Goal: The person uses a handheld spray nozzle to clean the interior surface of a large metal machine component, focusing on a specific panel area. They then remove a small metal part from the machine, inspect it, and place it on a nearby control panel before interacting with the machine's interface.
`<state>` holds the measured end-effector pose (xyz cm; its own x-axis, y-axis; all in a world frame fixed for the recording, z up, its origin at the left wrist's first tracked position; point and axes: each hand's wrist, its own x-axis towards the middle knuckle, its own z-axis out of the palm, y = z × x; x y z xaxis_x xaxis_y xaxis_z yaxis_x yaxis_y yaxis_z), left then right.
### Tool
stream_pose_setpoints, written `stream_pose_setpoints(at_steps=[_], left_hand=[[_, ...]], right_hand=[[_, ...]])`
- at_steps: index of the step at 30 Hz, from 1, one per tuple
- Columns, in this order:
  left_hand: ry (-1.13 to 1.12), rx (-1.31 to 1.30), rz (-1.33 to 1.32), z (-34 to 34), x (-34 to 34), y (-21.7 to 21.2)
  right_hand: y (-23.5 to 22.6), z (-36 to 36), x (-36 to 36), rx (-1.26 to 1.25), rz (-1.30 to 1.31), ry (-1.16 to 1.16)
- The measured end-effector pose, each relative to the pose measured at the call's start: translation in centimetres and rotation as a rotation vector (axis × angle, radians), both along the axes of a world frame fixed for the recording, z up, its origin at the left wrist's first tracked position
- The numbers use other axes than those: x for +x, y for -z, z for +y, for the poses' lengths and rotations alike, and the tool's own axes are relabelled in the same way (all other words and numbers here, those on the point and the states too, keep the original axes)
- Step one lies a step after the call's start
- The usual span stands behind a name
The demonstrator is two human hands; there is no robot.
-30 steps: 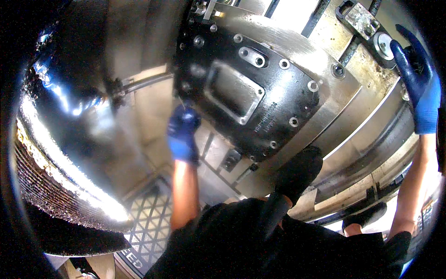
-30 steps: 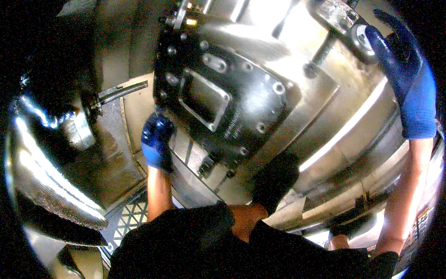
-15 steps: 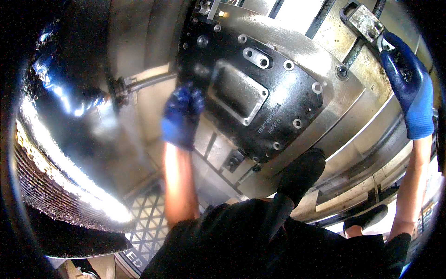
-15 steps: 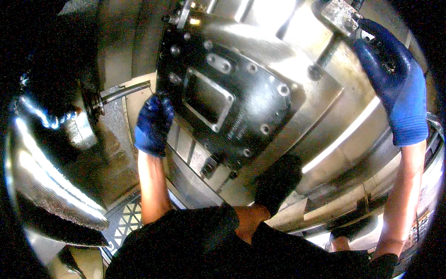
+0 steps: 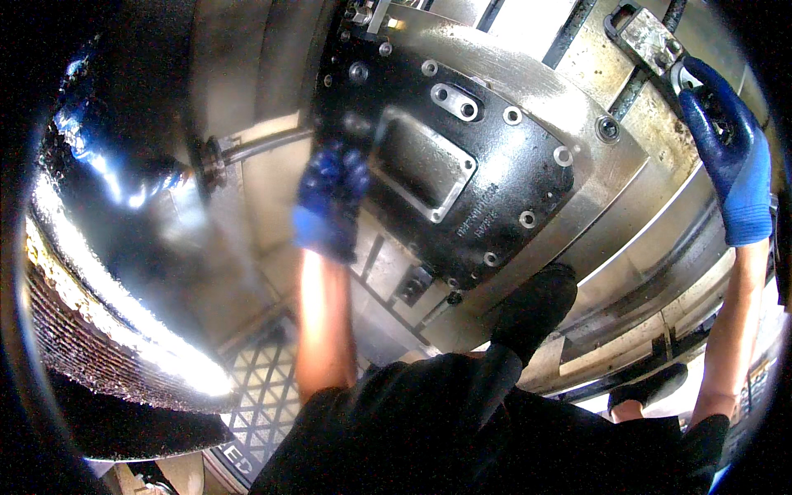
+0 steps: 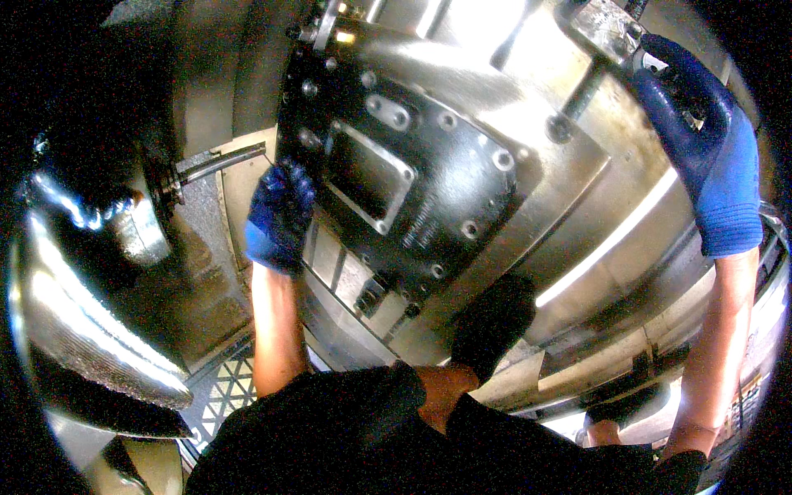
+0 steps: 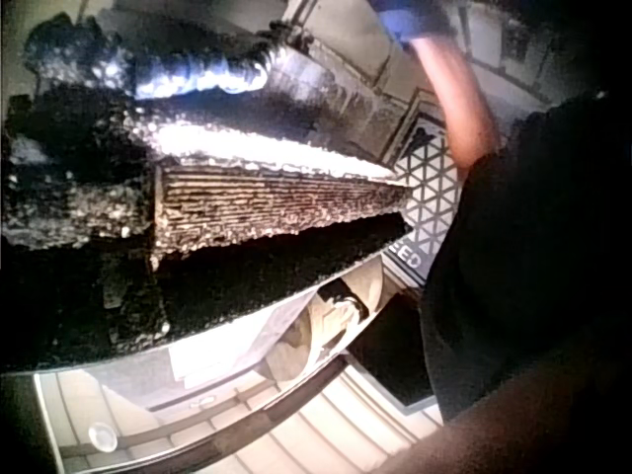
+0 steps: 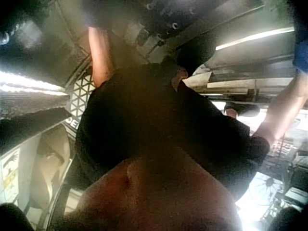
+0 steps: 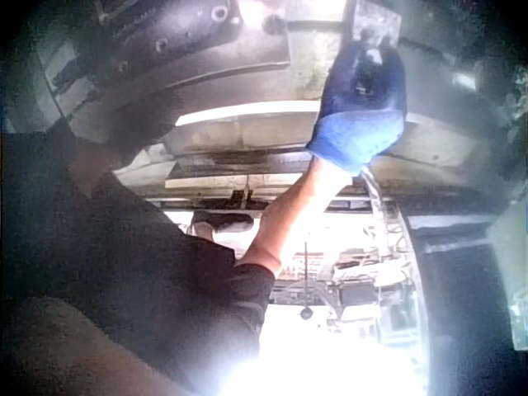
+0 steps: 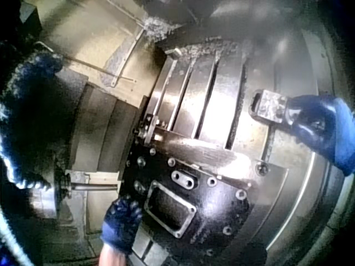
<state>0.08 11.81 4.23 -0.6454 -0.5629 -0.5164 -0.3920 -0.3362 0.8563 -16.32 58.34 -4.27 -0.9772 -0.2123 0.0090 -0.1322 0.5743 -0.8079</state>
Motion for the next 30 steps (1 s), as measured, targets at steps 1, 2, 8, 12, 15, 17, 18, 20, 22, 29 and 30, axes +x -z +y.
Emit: stream_pose_setpoints(at_steps=[1, 2, 8, 12, 15, 17, 18, 20, 22, 29, 30], left_hand=[[0.002, 0.053, 0.001, -0.1, 0.0, 0.0], [0.004, 0.106, 0.002, -0.2, -0.1, -0.2], [-0.099, 0.138, -0.018, 1.8, -0.9, -0.2], [0.046, 0.569, 0.225, 0.5, -0.5, 0.7], [0.173, 0.791, 0.360, 0.9, -0.8, 0.6], [0.199, 0.678, 0.375, 0.9, -0.8, 0.9], [0.212, 0.621, 0.382, 0.9, -0.7, 1.0], [0.190, 0.547, 0.347, 0.5, -0.7, 0.9], [0.155, 0.355, 0.252, 0.8, -0.9, 0.7], [0.140, -0.415, -0.107, 2.6, -2.3, -0.2], [0.149, -0.445, -0.117, 2.4, -2.2, -0.2]], right_hand=[[0.0, 0.0, 0.0, 0.006, -0.003, -0.002], [0.0, 0.0, -0.1, 0.013, 0.003, -0.005], [-0.2, 0.1, -0.1, 0.035, 0.077, -0.013], [-0.3, 0.3, -0.2, 0.021, 0.046, -0.026], [-0.2, 0.1, -0.2, -0.002, 0.060, -0.039], [-0.3, 0.2, -0.2, 0.002, 0.068, -0.044], [-0.5, 0.2, -0.3, 0.004, 0.058, -0.045], [-0.8, 0.2, -0.2, 0.005, 0.042, -0.047], [-0.8, 0.2, -0.2, 0.008, 0.036, -0.048], [-1.3, 0.1, -0.1, 0.000, 0.056, -0.073], [-1.3, 0.1, -0.1, -0.002, 0.045, -0.071]])
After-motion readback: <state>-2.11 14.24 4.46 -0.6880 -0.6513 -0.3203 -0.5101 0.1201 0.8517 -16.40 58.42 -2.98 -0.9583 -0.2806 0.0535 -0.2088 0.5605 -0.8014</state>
